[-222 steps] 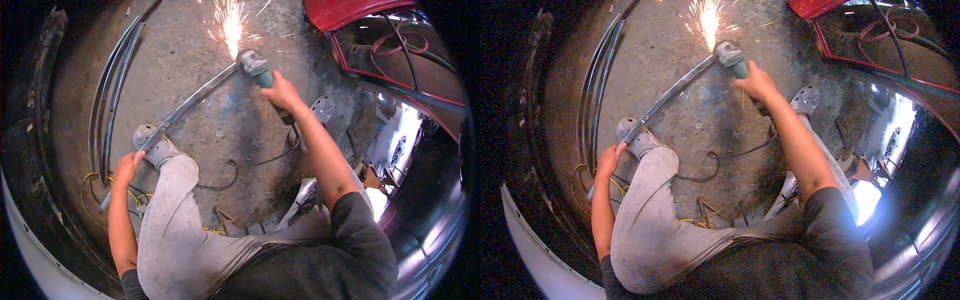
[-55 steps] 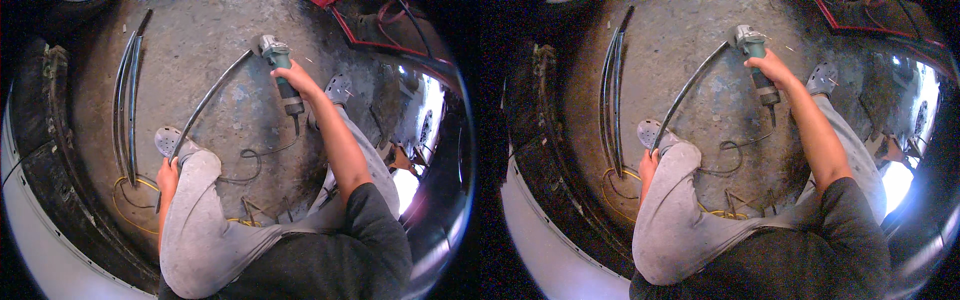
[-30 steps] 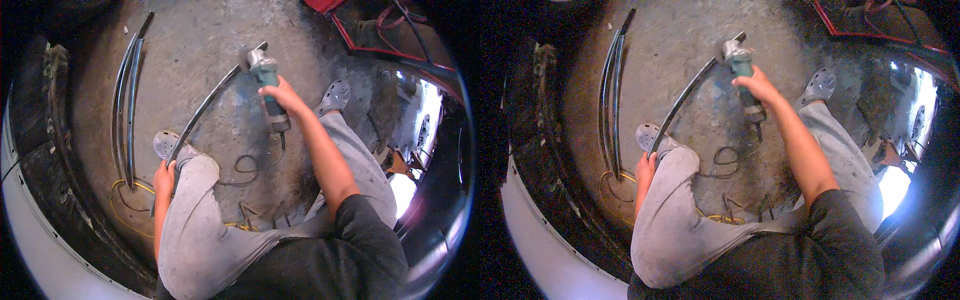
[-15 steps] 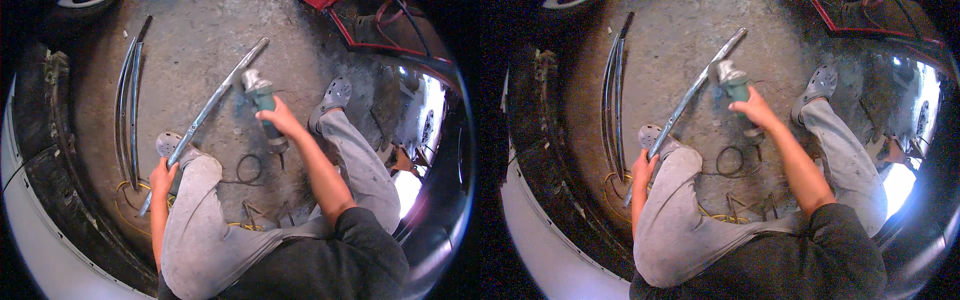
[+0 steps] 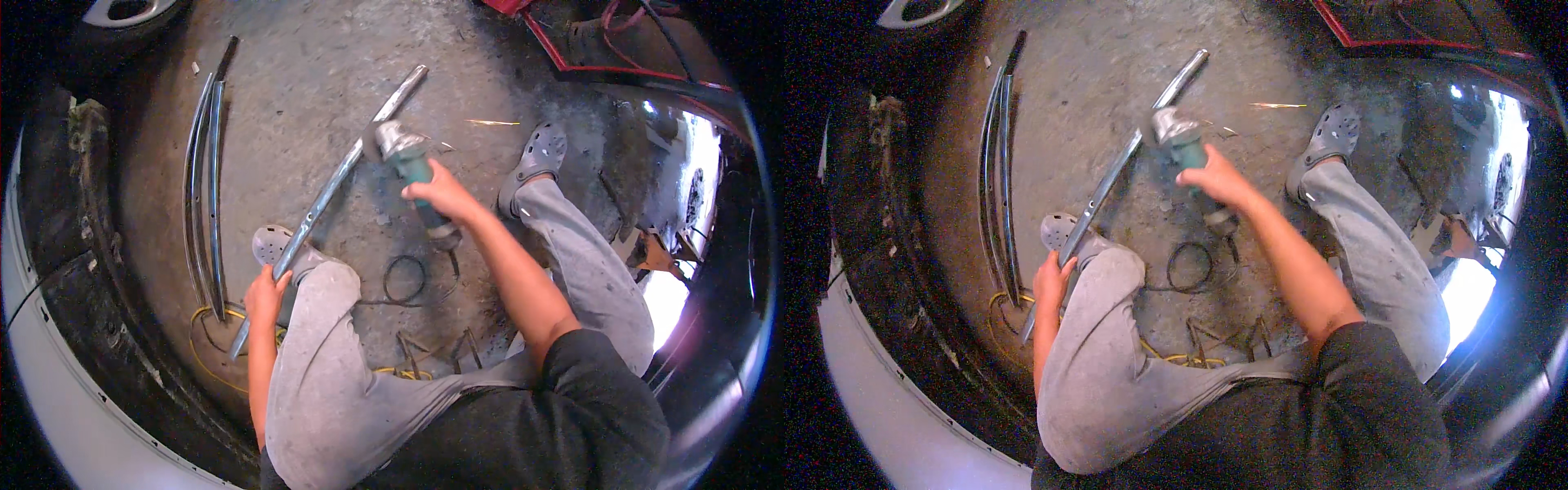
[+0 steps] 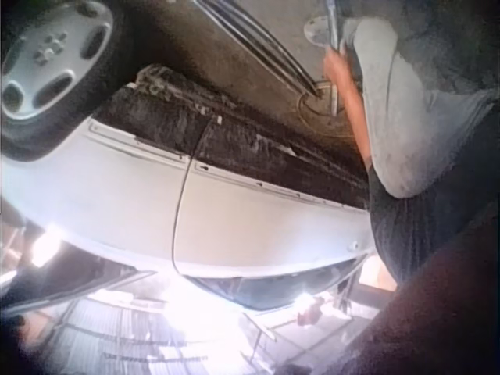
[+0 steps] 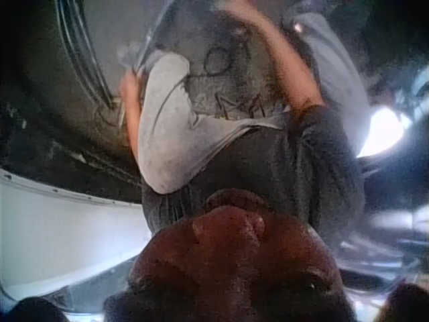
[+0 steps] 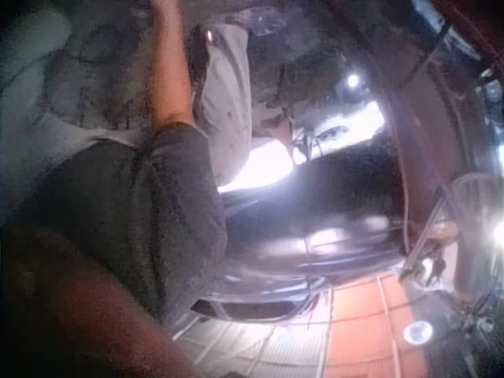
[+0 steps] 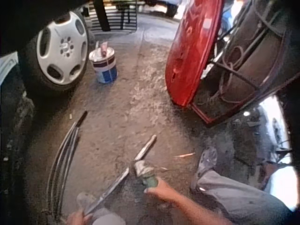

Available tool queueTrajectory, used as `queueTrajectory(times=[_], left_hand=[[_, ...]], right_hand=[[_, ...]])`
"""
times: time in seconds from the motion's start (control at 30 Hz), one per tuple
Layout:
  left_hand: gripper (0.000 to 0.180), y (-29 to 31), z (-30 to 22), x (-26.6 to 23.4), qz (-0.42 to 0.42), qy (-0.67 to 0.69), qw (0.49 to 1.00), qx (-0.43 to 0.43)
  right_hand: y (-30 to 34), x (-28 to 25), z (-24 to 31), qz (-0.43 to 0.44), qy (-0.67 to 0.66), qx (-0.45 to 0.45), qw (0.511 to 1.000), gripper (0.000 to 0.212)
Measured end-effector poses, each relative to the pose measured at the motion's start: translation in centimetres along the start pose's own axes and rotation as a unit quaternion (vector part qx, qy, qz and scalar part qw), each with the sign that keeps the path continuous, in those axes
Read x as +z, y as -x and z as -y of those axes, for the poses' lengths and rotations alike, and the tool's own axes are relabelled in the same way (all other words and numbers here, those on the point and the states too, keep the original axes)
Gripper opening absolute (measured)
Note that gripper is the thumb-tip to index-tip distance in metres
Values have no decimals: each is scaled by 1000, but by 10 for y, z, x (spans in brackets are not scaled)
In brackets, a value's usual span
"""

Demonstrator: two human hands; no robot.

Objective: The person sits on the garage floor and uses an angle grinder to smooth and deburr several long metal rods. They hold each rod with one hand and run the grinder along its length, producing sparks, then set the rods aside and pick up the next one.

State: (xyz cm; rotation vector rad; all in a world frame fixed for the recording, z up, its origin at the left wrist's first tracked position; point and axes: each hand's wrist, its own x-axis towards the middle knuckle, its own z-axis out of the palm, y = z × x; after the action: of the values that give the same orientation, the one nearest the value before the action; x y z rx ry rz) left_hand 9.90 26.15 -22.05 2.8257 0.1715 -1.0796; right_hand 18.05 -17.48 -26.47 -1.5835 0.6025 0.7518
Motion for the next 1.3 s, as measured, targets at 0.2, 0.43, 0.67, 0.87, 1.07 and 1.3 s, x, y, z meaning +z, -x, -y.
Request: queueTrajectory(times=[0.2, 0.43, 0.67, 0.87, 1.07, 1.3], left_hand=[[52, 2, 0, 2, -8, 9, 1000, 1], [51, 5, -2, -2, 23, 28, 999, 11], [53, 6, -1, -1, 46, 42, 998, -1], [52, 10, -5, -5, 72, 65, 995, -1], [49, 11, 0, 6, 117, 108, 987, 20], [49, 15, 2, 6, 129, 127, 983, 3]], right_hand=[[-33, -71, 54, -44, -54, 5, 998, 55], [-22, -45, 27, -27, -11, -6, 1000, 62], [19, 7, 18, 29, 24, -36, 999, 58], [-29, -44, 52, -27, -34, -34, 998, 59], [-40, -63, 60, -49, -9, -40, 998, 56], [46, 34, 19, 61, 88, -69, 992, 73]])
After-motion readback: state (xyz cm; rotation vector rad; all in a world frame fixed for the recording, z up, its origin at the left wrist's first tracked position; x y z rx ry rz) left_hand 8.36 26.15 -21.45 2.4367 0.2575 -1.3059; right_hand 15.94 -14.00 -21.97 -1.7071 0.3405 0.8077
